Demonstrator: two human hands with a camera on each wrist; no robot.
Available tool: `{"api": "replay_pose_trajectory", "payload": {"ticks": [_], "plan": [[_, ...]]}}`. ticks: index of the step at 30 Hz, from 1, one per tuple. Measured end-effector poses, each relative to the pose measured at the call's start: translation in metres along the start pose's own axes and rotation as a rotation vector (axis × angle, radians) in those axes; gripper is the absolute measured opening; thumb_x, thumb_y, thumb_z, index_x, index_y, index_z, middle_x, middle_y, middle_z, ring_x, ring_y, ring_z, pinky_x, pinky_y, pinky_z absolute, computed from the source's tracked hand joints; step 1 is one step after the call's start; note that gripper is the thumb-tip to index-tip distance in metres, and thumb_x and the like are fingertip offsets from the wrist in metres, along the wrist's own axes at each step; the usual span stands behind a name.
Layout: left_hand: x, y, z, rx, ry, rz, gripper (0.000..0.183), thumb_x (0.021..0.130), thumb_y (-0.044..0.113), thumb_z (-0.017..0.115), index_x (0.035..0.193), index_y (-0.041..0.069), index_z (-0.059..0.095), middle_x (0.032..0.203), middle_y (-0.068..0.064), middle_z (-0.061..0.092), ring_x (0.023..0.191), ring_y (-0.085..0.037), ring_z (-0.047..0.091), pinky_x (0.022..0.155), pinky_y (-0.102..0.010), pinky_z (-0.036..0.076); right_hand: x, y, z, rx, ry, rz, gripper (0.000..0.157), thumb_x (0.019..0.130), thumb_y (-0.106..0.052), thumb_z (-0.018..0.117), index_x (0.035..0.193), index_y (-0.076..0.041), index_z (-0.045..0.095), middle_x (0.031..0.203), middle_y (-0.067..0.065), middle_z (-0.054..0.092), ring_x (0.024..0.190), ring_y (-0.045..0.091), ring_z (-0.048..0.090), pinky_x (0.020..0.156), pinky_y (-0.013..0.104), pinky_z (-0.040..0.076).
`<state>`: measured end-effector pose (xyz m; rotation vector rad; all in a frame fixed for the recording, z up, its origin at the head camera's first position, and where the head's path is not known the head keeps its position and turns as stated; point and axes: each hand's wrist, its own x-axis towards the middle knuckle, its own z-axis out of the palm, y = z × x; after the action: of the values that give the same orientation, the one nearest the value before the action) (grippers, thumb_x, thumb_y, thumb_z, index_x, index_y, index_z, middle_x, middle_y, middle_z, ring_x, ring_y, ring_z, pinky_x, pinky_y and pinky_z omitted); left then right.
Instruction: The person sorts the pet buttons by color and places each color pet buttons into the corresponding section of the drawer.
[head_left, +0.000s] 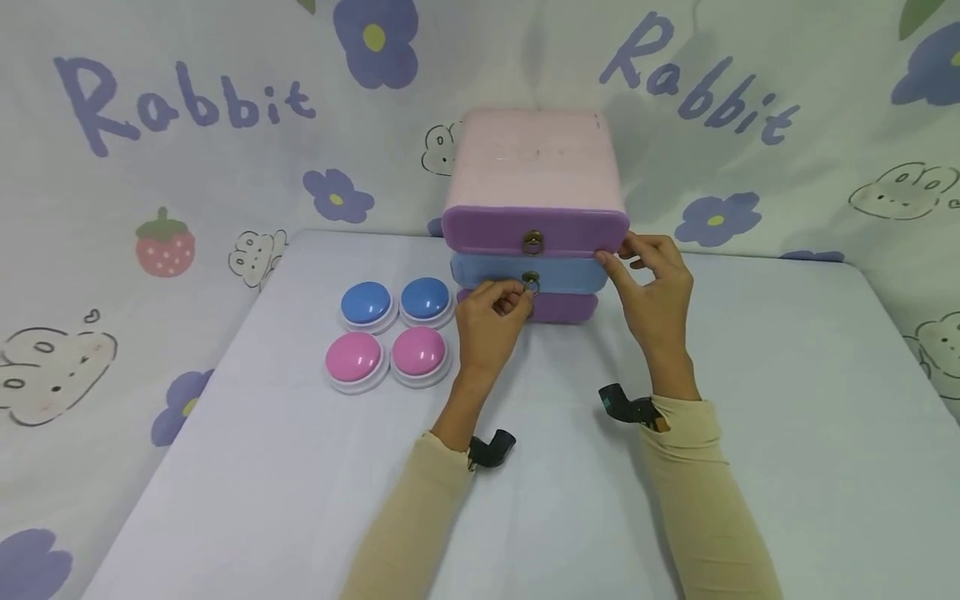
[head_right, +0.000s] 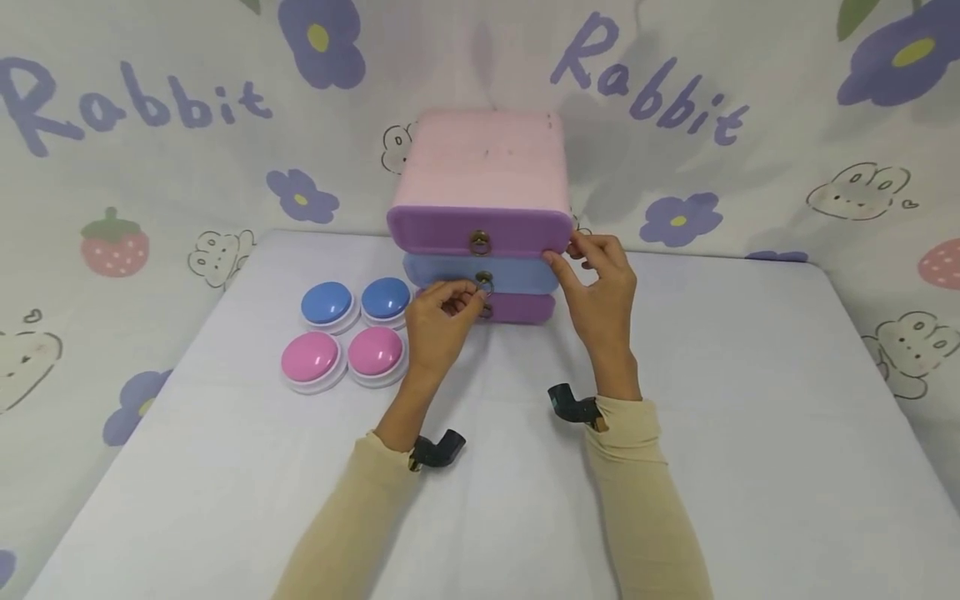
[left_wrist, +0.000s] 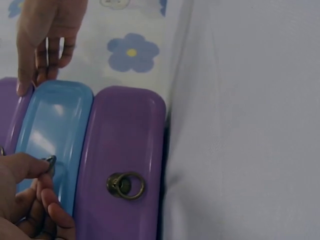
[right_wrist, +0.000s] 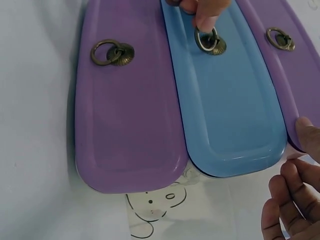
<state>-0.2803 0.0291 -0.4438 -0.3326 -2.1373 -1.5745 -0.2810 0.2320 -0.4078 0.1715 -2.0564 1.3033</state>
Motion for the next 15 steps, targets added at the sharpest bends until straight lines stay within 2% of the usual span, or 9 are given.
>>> {"api": "replay_pose_trajectory", "payload": {"ticks": [15], "plan": [[-0.0012,0.0014,-0.0001,-0.037,-0.014,-0.06,0.008,0.088,0.005,0.074,0.088,-0.003,0.075,0.078,-0.007,0.066,0.069,-0.015,0.06,0.064,-0.022,0.05,-0.0002,0.0012,0.0005,-0.014,0.016,-0.004,0.04,0.085,-0.015,0.082,0.123,-0.005,0.072,0.104,0.01,0.065,0.098,0.014,0.057,0.086,0.025,0.044]]}}
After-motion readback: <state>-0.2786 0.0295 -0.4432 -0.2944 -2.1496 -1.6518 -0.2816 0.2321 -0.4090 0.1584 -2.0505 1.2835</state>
